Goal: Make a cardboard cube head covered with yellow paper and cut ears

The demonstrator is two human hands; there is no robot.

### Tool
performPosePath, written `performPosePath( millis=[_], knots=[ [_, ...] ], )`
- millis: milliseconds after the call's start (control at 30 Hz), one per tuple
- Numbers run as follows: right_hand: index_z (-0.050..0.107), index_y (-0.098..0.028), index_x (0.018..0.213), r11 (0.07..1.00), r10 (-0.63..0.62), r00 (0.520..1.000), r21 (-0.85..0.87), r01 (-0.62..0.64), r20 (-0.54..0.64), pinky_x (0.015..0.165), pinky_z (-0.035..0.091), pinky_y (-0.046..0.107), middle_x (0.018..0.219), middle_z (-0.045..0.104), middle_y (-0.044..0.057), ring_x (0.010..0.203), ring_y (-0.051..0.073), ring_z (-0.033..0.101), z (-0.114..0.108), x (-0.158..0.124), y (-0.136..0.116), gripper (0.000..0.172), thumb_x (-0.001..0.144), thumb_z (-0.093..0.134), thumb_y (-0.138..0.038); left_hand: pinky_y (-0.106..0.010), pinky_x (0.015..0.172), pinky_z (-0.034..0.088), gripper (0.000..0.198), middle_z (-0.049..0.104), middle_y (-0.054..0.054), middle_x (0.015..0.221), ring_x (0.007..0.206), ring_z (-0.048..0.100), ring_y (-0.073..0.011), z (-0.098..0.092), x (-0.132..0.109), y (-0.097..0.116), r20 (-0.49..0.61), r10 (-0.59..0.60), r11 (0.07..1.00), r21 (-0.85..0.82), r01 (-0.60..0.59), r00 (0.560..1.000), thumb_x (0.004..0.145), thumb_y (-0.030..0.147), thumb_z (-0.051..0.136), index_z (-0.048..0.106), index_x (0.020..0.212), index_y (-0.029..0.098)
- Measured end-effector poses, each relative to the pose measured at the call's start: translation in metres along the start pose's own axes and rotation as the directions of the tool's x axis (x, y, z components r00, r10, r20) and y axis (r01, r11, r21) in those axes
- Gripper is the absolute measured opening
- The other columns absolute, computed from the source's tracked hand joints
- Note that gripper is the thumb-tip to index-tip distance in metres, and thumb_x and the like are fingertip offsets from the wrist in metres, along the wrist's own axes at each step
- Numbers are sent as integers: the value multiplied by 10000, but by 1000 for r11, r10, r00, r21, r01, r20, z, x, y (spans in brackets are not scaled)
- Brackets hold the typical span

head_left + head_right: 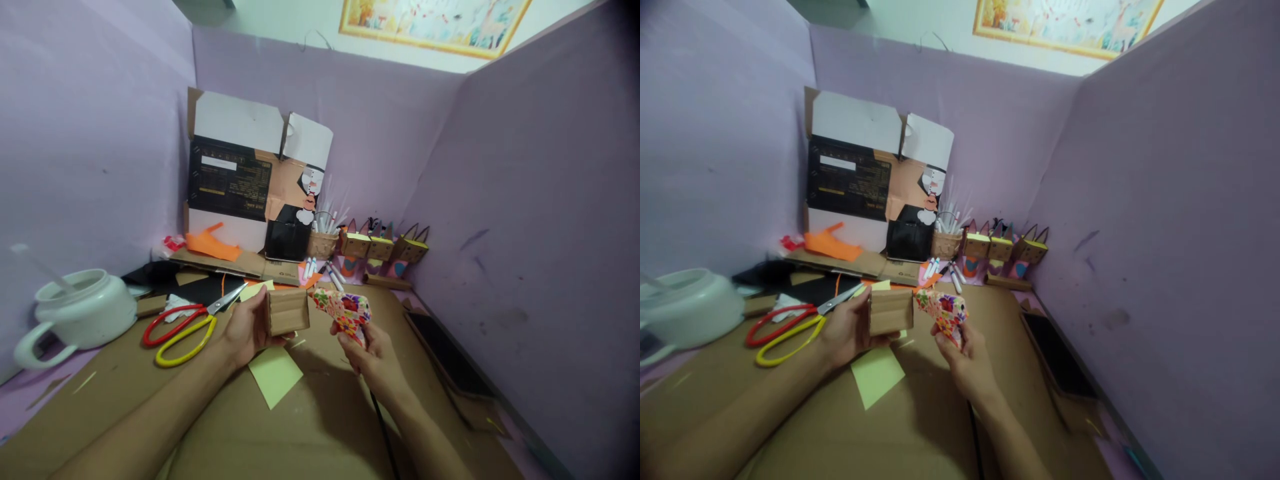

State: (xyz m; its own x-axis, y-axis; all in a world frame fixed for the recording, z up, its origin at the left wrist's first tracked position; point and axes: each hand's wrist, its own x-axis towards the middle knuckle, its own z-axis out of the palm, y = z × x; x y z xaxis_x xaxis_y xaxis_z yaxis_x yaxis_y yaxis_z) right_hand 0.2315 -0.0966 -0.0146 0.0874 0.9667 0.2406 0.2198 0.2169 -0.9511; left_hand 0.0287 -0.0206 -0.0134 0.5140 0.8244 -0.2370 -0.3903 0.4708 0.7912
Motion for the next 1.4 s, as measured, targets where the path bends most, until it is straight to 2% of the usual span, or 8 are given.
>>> performPosePath(
  millis=[267,433,833,1067,1267,1400],
  knots=[
    [571,-145,781,999,-21,1000,-44,21,2,366,254,195,513,392,-61,398,62,304,-1,0,3,244,735,563,-384,-336,478,517,488,684,-138,856,614,662,-248,3,-2,2,8,1,1000,20,-1,1000,849,487,349,522,1153,147],
    [572,-148,772,999,1,1000,-44,-1,-2,357,248,194,517,392,-58,399,62,297,-1,-1,3,247,728,575,-390,-350,521,531,458,685,-129,863,670,667,-251,2,-1,3,-20,28,1000,12,-28,999,847,477,370,540,1129,158],
    [576,-144,742,999,19,1000,-46,-19,-9,395,238,204,527,421,-44,426,73,302,2,-1,1,247,693,583,-386,-316,467,500,453,688,-111,811,571,652,-223,4,-3,7,-41,47,999,11,-46,998,856,468,342,565,1094,154],
    [573,-144,697,998,16,1000,-66,-16,-5,446,283,217,542,459,-28,469,92,351,3,-2,-3,246,660,593,-386,-314,466,499,467,687,-142,899,611,664,-239,2,-4,10,-49,78,997,12,-77,996,848,475,368,574,1094,136],
    [570,-148,682,998,24,1000,-59,-24,-7,474,327,222,575,514,-3,514,113,415,5,-2,-5,236,654,593,-380,-318,458,499,454,688,-140,894,609,664,-244,1,-3,11,-71,87,996,-2,-87,994,850,461,370,573,1094,136],
    [563,-154,663,998,13,1000,-64,-13,-5,470,339,221,570,514,-3,518,118,421,5,-2,-6,221,650,592,-372,-321,462,501,477,681,-161,925,621,664,-247,-1,-3,12,-46,90,996,-13,-91,995,846,469,375,562,1113,121]
  ],
)
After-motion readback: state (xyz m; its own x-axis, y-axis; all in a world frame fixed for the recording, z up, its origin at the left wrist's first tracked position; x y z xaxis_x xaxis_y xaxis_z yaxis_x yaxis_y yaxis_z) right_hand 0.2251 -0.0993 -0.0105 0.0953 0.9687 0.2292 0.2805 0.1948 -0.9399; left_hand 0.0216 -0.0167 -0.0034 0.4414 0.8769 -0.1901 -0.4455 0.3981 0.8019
